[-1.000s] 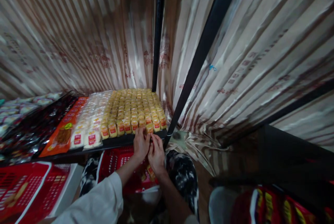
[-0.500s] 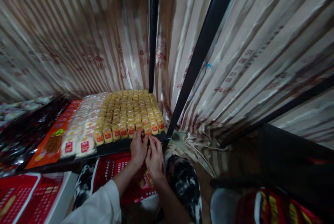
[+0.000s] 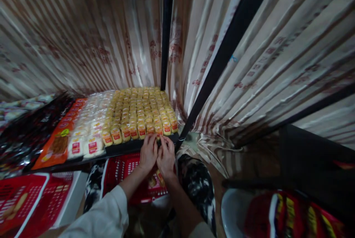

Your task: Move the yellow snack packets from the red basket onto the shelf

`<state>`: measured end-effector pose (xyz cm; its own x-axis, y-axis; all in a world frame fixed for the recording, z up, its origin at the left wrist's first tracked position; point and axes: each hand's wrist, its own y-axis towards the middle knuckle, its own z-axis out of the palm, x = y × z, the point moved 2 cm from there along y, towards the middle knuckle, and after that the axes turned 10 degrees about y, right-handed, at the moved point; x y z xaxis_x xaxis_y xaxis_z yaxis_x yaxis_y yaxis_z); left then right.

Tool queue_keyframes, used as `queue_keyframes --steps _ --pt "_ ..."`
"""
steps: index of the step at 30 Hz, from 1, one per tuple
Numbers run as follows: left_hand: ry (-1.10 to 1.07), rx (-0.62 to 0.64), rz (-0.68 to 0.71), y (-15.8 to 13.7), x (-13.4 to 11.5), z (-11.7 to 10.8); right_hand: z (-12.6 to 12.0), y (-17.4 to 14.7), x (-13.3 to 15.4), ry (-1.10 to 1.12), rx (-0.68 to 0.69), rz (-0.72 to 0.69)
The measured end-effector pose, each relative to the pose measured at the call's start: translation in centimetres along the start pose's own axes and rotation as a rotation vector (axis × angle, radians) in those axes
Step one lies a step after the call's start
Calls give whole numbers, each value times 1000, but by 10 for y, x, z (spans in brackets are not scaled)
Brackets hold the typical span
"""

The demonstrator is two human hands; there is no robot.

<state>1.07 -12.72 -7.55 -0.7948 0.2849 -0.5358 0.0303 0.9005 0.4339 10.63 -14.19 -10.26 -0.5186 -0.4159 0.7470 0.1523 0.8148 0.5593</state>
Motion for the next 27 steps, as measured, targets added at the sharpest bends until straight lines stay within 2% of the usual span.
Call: queue_keyframes --steps 8,10,16,21,27 --pt "176 143 102 -1 10 2 3 0 -2 -44 17 25" --pt "206 122 142 -2 12 1 3 1 -2 -52 21 28" --pt "379 -70 359 0 16 -4 2 1 2 -73 26 18" --pt "507 -29 457 2 23 2 4 2 2 -79 21 18" --pt "505 -50 464 -2 29 8 5 3 2 -55 10 17"
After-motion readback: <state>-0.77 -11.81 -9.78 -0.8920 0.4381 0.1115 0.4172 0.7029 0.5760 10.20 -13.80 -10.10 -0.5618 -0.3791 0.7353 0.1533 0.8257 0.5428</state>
